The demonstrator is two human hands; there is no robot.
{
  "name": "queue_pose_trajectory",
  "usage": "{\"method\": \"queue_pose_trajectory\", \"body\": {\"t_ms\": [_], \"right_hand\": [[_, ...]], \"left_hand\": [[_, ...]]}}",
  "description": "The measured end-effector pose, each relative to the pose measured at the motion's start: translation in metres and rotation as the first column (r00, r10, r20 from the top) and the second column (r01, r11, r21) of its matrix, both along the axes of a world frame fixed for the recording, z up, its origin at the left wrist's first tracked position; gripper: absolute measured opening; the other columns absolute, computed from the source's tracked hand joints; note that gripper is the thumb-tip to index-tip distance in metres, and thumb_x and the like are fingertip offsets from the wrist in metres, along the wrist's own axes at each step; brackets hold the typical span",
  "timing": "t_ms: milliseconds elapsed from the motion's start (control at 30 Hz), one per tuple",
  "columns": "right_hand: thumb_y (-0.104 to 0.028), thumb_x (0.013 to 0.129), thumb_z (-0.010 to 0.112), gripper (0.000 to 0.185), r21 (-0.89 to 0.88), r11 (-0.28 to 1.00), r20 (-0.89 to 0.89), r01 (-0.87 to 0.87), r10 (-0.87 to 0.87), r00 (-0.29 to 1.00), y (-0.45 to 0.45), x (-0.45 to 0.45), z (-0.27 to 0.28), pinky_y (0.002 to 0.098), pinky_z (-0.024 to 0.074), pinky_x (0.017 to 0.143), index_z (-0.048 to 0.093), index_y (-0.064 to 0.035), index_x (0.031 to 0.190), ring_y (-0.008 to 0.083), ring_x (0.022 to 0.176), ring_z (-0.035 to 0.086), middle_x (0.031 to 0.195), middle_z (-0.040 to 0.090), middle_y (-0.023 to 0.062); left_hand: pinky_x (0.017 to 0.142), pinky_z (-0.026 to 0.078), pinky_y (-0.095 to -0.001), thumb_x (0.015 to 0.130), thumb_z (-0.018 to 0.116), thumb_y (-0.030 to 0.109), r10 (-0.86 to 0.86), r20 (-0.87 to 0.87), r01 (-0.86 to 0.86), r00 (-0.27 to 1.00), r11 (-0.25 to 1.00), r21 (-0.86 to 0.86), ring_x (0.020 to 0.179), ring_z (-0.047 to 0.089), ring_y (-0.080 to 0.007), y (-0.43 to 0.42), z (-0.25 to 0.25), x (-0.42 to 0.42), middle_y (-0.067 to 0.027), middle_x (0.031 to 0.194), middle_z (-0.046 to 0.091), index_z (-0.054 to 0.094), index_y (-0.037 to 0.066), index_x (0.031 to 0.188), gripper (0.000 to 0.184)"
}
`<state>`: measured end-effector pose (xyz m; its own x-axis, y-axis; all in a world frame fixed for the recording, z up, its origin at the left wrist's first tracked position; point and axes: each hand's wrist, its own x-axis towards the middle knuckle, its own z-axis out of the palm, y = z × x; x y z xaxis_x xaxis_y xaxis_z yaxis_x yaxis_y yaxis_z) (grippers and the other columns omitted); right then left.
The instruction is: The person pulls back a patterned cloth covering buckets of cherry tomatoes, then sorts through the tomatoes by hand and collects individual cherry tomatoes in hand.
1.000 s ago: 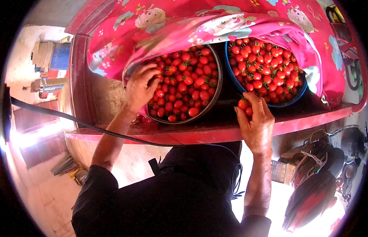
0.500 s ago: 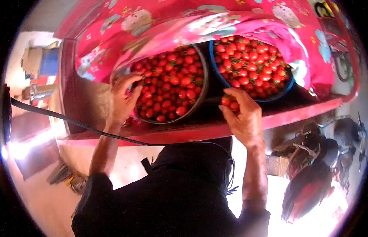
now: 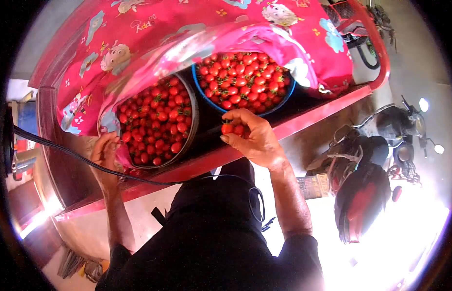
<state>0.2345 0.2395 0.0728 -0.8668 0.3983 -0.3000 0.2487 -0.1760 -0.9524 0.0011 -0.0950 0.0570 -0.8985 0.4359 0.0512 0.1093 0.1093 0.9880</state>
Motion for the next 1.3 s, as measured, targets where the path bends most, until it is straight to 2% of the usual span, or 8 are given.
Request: {"method": "queue_pose_trajectory", "body": {"t_ms": [100,333,433,733,833,900,967,1300], "right_hand": [[0.006,0.090,0.076,0.044,0.081,0.996,0.002,-0.024,0.024,1.000,0.020,0.011,0.008,0.0219,0.0513,0.072,0.061,-0.0011,0.130,0.0061,0.086,0.062,0.101,0.068,0.0027],[0.007,0.090,0.074,0.039,-0.114,0.987,-0.109,-0.111,0.098,0.989,0.082,0.031,0.014,0.0200,0.0509,0.062,0.062,-0.0022,0.126,0.0050,0.079,0.063,0.107,0.073,0.0068],[0.007,0.089,0.075,0.035,-0.193,0.968,-0.148,-0.161,0.133,0.980,0.108,0.039,0.014,0.0202,0.0510,0.061,0.062,-0.0026,0.120,0.0054,0.077,0.063,0.107,0.074,0.0076],[0.013,0.088,0.073,0.035,-0.070,0.966,-0.202,-0.248,0.230,0.952,0.162,0.057,0.020,0.0189,0.0489,0.063,0.063,-0.0035,0.117,0.0039,0.079,0.061,0.108,0.073,0.0074],[0.010,0.088,0.076,0.035,-0.083,0.969,-0.208,-0.235,0.213,0.955,0.166,0.060,0.025,0.0196,0.0501,0.065,0.065,-0.0028,0.118,0.0041,0.080,0.062,0.105,0.072,0.0054],[0.008,0.088,0.077,0.034,-0.096,0.960,-0.206,-0.262,0.239,0.949,0.165,0.065,0.026,0.0196,0.0499,0.066,0.065,-0.0024,0.118,0.0038,0.081,0.061,0.103,0.071,0.0038],[0.006,0.088,0.079,0.034,-0.109,0.949,-0.206,-0.295,0.268,0.941,0.162,0.068,0.029,0.0197,0.0497,0.067,0.066,-0.0020,0.118,0.0035,0.081,0.061,0.101,0.070,0.0022],[-0.007,0.089,0.084,0.032,-0.140,0.872,-0.220,-0.469,0.434,0.874,0.143,0.081,0.057,0.0194,0.0463,0.062,0.069,-0.0042,0.117,0.0011,0.077,0.057,0.093,0.070,-0.0034]], "left_hand": [[0.097,0.053,-0.0309,0.103,0.066,0.015,0.153,-0.124,-0.172,0.980,0.970,-0.170,0.104,0.067,-0.0173,0.007,0.027,0.020,-0.0090,0.115,0.070,0.066,-0.003,0.126,0.029],[0.088,0.055,-0.0305,0.104,0.059,0.007,0.347,-0.091,-0.340,0.933,0.937,0.085,0.102,0.067,-0.0158,0.011,0.026,0.078,-0.0103,0.113,0.071,0.068,-0.002,0.121,0.021],[0.089,0.054,-0.0294,0.104,0.057,0.004,0.505,-0.137,-0.518,0.852,0.851,-0.081,0.101,0.066,-0.0153,0.036,0.027,0.111,-0.0099,0.113,0.071,0.067,-0.001,0.122,0.021],[0.076,0.053,-0.0299,0.094,0.061,0.000,0.657,-0.205,-0.635,0.726,0.754,0.167,0.085,0.065,-0.0186,0.139,0.030,0.198,-0.0094,0.095,0.070,0.069,-0.003,0.100,0.010],[0.074,0.052,-0.0326,0.095,0.056,-0.003,0.483,-0.430,-0.583,0.762,0.801,-0.134,0.081,0.063,-0.0197,0.162,0.037,0.236,-0.0154,0.096,0.070,0.065,-0.004,0.106,0.014],[0.072,0.053,-0.0339,0.092,0.058,-0.003,0.296,-0.472,-0.286,0.830,0.953,0.095,0.080,0.065,-0.0229,0.189,0.048,0.248,-0.0178,0.092,0.070,0.065,-0.005,0.104,0.014],[0.072,0.054,-0.0362,0.089,0.069,0.001,-0.022,-0.507,-0.046,0.862,0.992,-0.122,0.083,0.068,-0.0263,0.206,0.067,0.254,-0.0187,0.090,0.071,0.065,-0.006,0.106,0.019],[0.085,0.056,-0.0381,0.079,0.088,0.016,-0.463,-0.191,0.436,0.866,0.884,-0.167,0.108,0.068,-0.0288,0.269,0.096,0.211,-0.0146,0.116,0.068,0.072,0.010,0.125,0.049]]}}
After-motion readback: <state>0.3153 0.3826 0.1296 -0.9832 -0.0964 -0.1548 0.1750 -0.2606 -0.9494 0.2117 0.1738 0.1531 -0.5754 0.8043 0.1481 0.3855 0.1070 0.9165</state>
